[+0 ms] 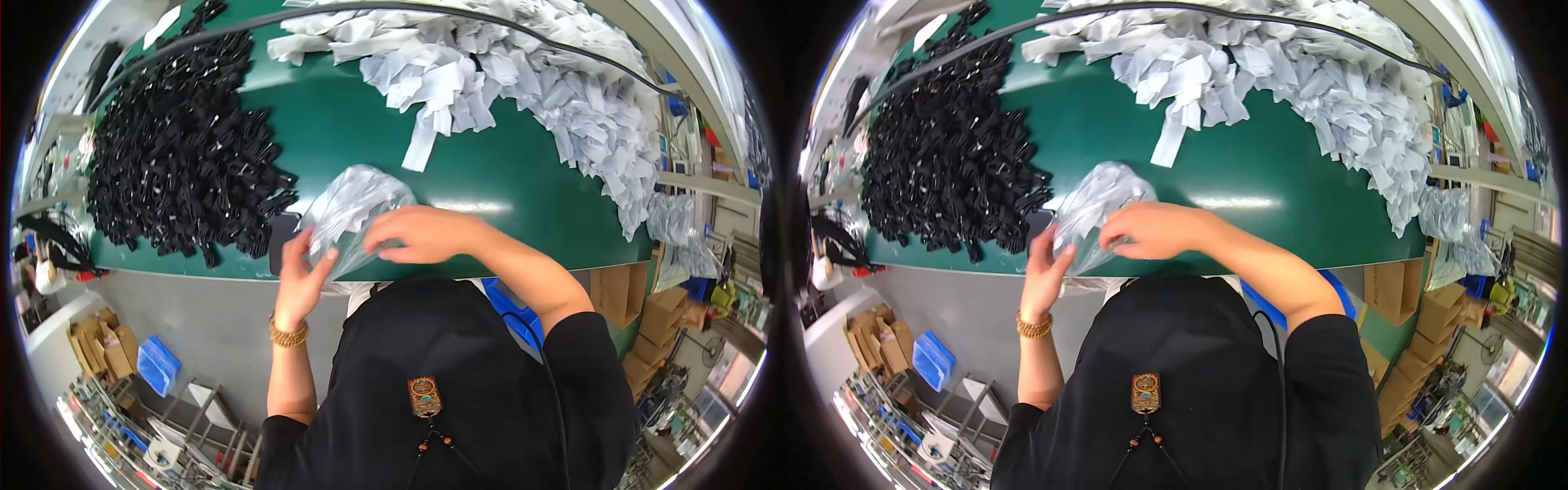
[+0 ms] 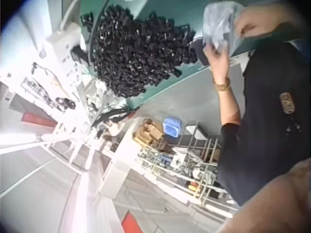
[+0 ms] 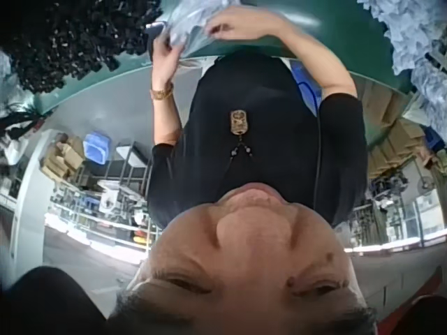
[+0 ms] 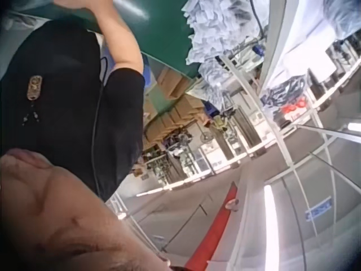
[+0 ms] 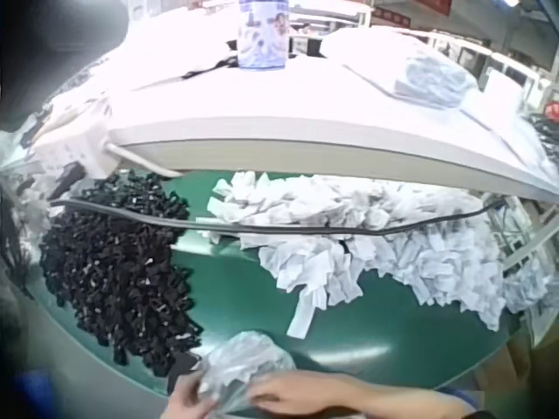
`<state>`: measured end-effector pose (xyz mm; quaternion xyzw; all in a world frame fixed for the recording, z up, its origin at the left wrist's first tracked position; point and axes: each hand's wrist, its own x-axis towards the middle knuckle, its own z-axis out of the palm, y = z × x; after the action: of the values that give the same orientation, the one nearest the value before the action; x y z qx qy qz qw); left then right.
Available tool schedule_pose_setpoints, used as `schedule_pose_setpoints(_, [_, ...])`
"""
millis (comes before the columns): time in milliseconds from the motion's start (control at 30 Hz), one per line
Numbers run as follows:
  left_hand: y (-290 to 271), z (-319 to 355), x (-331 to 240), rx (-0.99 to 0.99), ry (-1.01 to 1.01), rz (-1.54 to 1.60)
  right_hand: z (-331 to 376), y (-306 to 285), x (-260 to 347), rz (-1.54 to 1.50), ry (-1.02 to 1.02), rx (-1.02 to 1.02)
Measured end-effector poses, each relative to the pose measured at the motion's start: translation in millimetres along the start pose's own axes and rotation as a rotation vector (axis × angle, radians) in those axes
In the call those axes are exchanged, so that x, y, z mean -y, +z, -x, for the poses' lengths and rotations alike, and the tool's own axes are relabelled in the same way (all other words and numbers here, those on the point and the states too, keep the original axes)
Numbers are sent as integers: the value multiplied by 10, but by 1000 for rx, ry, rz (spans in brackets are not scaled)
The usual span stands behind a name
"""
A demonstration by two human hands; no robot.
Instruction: Placing white fabric items into plastic bags at a packaging station.
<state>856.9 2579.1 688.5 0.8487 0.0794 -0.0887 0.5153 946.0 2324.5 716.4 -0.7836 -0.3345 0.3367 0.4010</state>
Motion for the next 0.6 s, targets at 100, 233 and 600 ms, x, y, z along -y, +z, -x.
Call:
schedule_pose_setpoints(100, [-14, -268, -584, -205, 240, -250, 394, -409, -590, -340, 118, -366])
schedule_pose_setpoints(233, [1034, -1039, -1227, 99, 312, -308, 413, -670, -2197, 352, 641, -1081])
schedule_pose_setpoints(600, [2808, -1809, -519, 224, 24, -541, 942, -731, -2424, 362, 764, -732])
